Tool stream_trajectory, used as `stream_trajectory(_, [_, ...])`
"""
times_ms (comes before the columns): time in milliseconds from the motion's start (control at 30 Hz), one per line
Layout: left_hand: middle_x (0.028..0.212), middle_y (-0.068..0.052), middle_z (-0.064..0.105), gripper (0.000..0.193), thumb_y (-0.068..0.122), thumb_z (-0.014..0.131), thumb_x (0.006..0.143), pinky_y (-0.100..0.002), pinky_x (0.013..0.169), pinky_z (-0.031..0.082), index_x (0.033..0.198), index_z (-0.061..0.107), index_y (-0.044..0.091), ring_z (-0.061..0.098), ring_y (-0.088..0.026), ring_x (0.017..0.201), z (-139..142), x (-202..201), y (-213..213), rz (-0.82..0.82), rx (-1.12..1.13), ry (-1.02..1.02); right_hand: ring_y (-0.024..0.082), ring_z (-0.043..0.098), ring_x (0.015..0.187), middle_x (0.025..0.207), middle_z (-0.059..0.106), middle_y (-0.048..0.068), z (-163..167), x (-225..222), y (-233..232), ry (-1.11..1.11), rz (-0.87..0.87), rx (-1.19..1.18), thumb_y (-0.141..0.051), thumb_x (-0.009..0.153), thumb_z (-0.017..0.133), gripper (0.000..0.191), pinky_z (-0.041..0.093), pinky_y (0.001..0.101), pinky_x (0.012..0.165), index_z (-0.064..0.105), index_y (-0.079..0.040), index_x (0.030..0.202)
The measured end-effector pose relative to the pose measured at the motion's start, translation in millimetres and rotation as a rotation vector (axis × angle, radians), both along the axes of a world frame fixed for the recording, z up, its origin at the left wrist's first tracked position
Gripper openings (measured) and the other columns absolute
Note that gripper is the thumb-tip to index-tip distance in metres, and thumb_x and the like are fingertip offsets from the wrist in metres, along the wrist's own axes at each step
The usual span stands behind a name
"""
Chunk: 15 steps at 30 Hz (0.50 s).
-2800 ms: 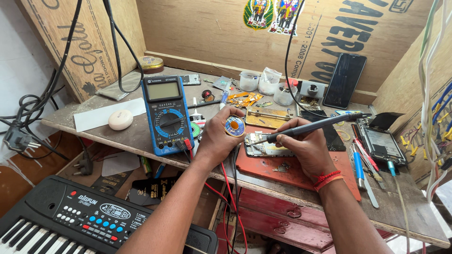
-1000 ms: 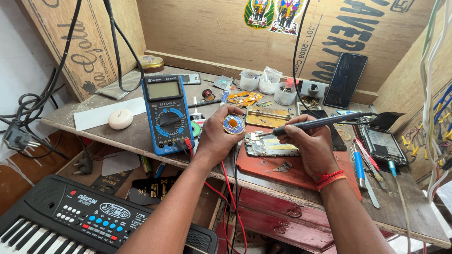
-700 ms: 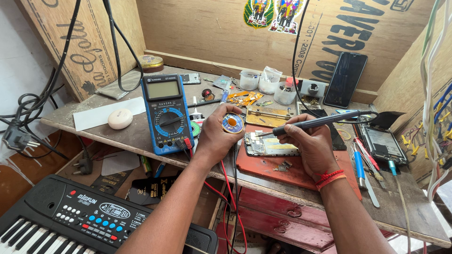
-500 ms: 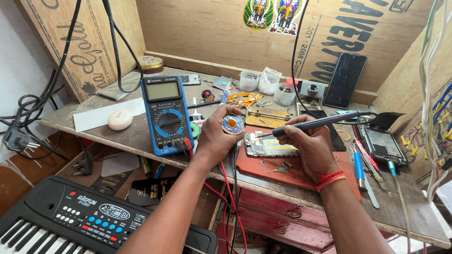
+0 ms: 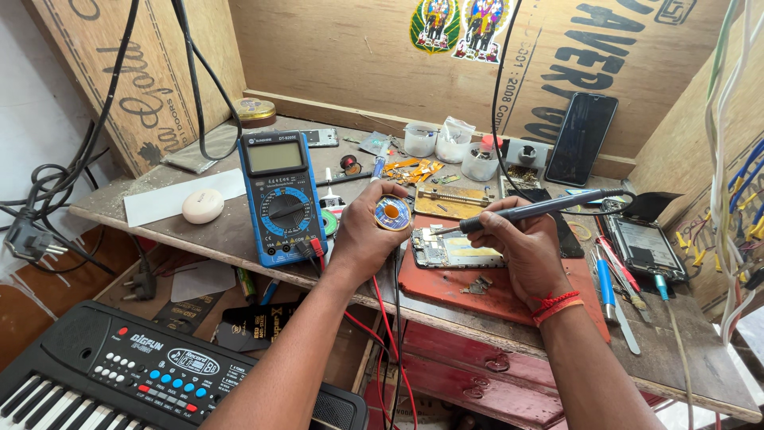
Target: The person solders components on a disassembled phone motherboard at a repair bench, holding a solder wire spool in one hand and a soldering iron in the other. They then set the iron down and use a red-handled tool to work on the board, with a multimeter connected nearby.
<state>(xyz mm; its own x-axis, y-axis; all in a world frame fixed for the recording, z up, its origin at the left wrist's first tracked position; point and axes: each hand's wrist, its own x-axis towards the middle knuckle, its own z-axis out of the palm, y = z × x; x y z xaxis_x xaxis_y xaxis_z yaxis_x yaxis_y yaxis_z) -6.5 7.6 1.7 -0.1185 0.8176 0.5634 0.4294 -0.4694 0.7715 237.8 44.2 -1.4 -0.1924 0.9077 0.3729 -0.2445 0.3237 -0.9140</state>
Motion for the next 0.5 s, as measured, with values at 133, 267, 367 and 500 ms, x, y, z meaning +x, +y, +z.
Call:
stream_trajectory(133, [0.101, -0.004, 0.074, 0.042, 0.012, 0.083, 0.073, -0.030, 0.084, 0.057, 0.111, 0.064, 0.011, 0.073, -0.015, 0.094, -0.4, -0.1, 0.3, -0.003, 0.015, 0.001, 0.019, 0.073, 0.077, 0.090, 0.073, 0.013, -0.6, 0.1, 0.4, 0.041, 0.016, -0.014, -0.011, 0.096, 0.069, 0.013, 0.061, 0.0308, 0.071, 0.063, -0.002, 0.102])
stream_trajectory(267, [0.103, -0.004, 0.074, 0.041, 0.012, 0.082, 0.074, -0.030, 0.084, 0.057, 0.111, 0.065, 0.012, 0.073, -0.015, 0.096, -0.1, 0.0, -0.3, -0.004, 0.003, 0.000, 0.020, 0.073, 0.074, 0.087, 0.073, 0.012, -0.6, 0.3, 0.2, 0.051, -0.003, -0.022, -0.016, 0.097, 0.070, 0.015, 0.061, 0.0315, 0.069, 0.063, -0.003, 0.099])
stream_trajectory(367, [0.103, -0.003, 0.074, 0.040, 0.012, 0.082, 0.074, -0.029, 0.085, 0.057, 0.111, 0.065, 0.012, 0.073, -0.014, 0.096, 0.4, 0.3, -0.9, -0.012, -0.004, -0.009, 0.019, 0.073, 0.072, 0.085, 0.073, 0.011, -0.5, 0.7, 0.4, 0.040, -0.024, -0.037, -0.020, 0.097, 0.070, 0.017, 0.060, 0.0321, 0.066, 0.063, -0.005, 0.097])
stream_trajectory(500, [0.104, -0.004, 0.074, 0.040, 0.012, 0.082, 0.075, -0.029, 0.085, 0.057, 0.111, 0.065, 0.011, 0.073, -0.014, 0.097, 1.2, 0.6, -1.4, -0.003, 0.005, 0.002, 0.018, 0.073, 0.070, 0.083, 0.073, 0.010, -1.1, 0.3, 1.2, 0.047, -0.023, -0.039, -0.023, 0.097, 0.071, 0.020, 0.059, 0.0323, 0.064, 0.064, -0.005, 0.095])
